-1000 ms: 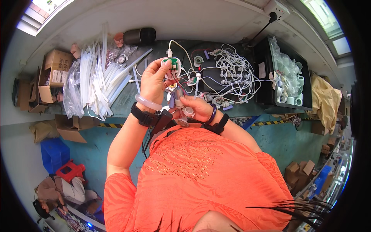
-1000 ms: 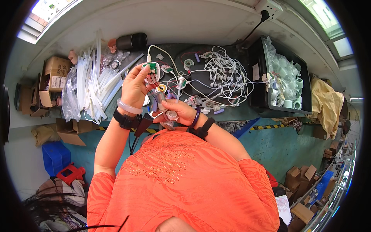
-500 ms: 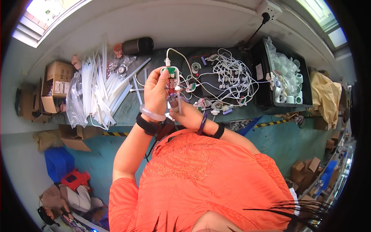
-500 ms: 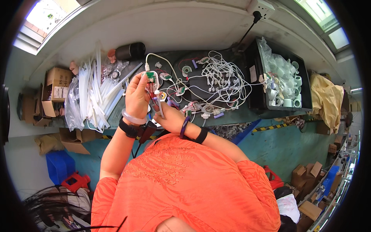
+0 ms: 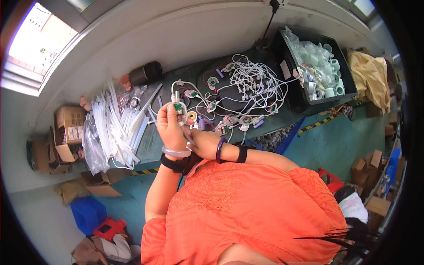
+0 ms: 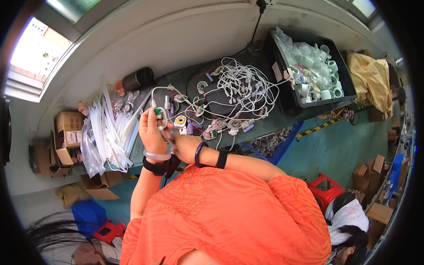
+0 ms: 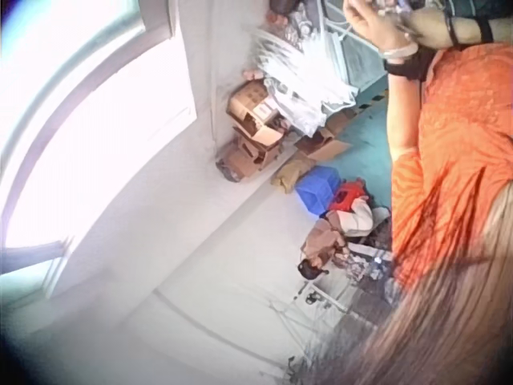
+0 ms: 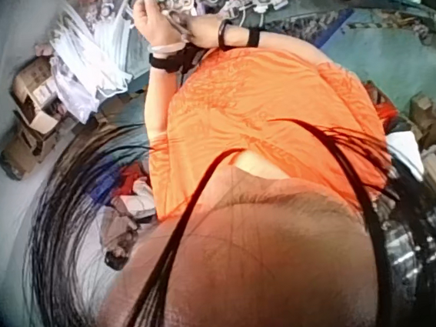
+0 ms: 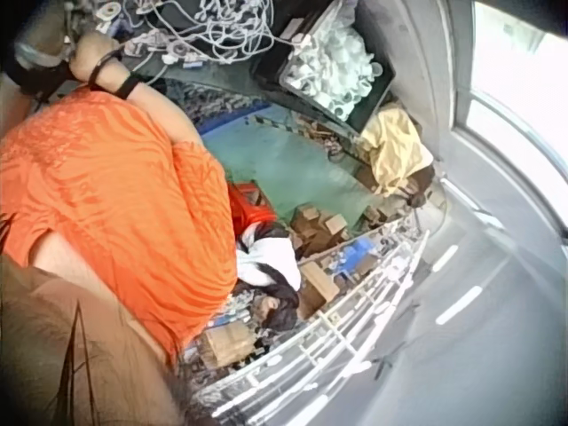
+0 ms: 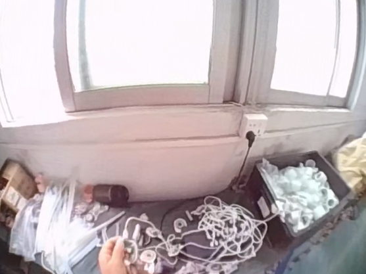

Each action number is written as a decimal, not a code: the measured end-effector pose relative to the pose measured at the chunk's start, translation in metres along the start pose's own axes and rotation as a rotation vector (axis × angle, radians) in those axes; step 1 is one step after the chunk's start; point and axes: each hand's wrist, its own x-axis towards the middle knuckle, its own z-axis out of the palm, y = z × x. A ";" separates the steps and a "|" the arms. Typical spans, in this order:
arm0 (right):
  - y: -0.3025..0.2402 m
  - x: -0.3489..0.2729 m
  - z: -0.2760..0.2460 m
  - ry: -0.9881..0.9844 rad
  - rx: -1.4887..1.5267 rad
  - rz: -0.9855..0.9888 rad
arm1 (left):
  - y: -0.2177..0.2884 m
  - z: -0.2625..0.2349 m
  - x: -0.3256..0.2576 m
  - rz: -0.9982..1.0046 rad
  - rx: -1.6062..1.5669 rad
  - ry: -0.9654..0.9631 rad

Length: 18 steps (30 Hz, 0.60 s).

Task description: Assembling and testing small electronic circuit boards with LEDs on a factory workbench.

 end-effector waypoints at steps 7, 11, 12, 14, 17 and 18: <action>0.016 -0.001 0.000 0.286 0.135 -0.379 | 0.033 -0.017 0.012 -0.096 -0.027 -0.034; 0.042 -0.006 -0.016 0.361 0.235 -0.413 | 0.074 -0.016 0.038 0.014 0.112 -0.082; 0.047 -0.014 -0.025 0.271 0.268 -0.289 | 0.085 -0.015 0.046 0.040 0.172 -0.116; 0.076 -0.023 -0.023 0.220 0.405 -0.157 | 0.099 -0.017 0.069 0.035 0.336 -0.199; 0.119 -0.050 -0.020 0.294 0.397 -0.091 | 0.097 -0.012 0.112 0.075 0.573 -0.284; 0.122 -0.061 -0.027 0.293 0.436 -0.026 | 0.092 -0.015 0.128 0.120 0.737 -0.329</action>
